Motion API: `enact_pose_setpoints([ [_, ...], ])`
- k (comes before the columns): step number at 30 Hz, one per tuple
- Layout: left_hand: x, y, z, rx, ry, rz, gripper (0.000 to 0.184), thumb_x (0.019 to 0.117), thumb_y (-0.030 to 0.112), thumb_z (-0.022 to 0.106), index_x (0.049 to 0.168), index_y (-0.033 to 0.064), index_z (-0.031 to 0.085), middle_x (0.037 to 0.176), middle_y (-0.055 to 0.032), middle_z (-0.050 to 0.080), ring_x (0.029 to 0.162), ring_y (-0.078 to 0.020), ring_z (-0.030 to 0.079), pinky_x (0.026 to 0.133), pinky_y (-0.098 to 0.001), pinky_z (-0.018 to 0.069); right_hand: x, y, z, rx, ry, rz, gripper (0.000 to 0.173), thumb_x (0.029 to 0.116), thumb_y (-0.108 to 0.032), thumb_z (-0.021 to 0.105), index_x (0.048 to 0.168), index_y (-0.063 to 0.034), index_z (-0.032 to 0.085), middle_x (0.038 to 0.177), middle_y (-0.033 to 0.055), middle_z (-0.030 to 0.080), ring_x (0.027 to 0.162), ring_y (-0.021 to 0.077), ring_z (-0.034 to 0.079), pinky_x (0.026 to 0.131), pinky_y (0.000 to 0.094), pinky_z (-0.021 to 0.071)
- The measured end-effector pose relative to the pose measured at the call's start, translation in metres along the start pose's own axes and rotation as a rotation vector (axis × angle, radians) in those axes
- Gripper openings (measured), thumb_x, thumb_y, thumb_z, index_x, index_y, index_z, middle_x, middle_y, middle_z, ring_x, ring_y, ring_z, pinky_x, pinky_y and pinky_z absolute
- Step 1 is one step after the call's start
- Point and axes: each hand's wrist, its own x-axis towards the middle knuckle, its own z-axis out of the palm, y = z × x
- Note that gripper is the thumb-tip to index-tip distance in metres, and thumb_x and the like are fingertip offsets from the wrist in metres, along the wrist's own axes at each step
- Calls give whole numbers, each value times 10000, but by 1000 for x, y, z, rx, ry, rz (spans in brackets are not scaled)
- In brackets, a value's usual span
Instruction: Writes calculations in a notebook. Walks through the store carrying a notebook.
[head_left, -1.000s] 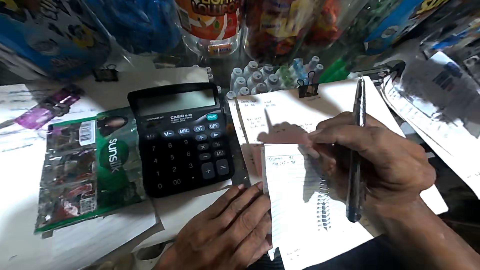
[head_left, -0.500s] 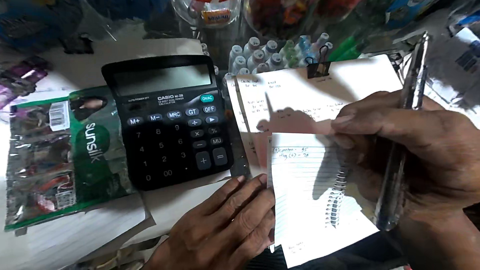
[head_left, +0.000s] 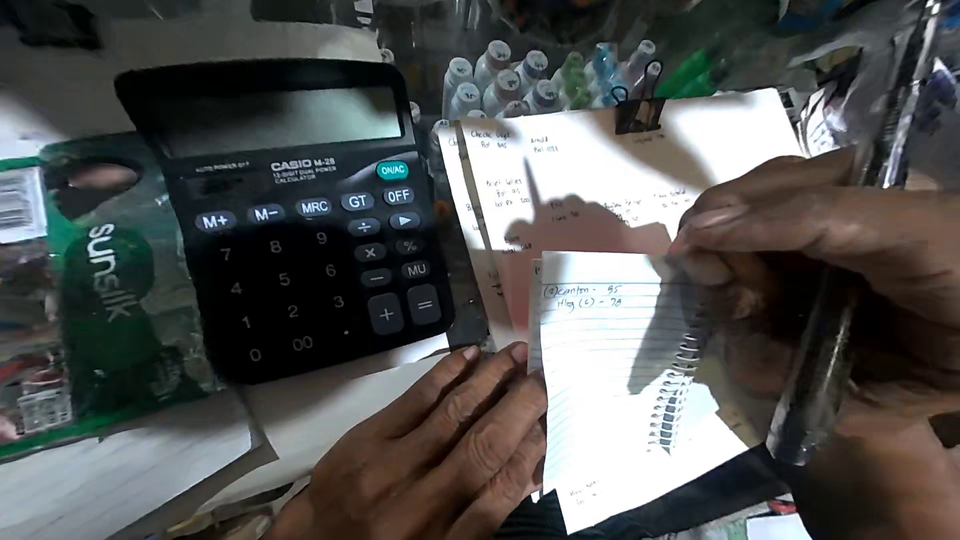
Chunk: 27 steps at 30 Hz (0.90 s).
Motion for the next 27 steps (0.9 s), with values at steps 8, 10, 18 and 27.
enact_pose_setpoints([
  [8,0,0,-1,2,-5,13,333,1007,233,641,1256,13,619,1350,-162,651,1336,-286,571,1152,-423,430,2,-2,-2,-7,17,2,157,970,-99,669,1108,-32,699,1035,53,708,965,140,682,821,284,589],
  [10,0,0,-1,7,-3,20,331,1006,230,641,1253,10,620,1349,-162,650,1336,-288,571,1153,-424,430,3,-3,-3,-13,2,3,150,969,-100,663,1104,-39,691,1044,46,705,975,137,679,826,280,589],
  [18,0,0,0,36,-15,27,329,1017,252,626,1254,24,623,1352,-154,650,1330,-278,574,1148,-413,428,4,-5,-6,-51,-18,4,167,962,-116,684,1116,-51,692,1068,52,712,992,153,689,834,300,596],
  [27,0,0,0,43,-9,30,321,1019,255,625,1244,27,626,1352,-152,650,1327,-280,577,1146,-412,430,3,-2,-6,-46,-11,-12,166,961,-108,679,1111,-38,687,1082,64,710,1007,174,691,856,323,597],
])
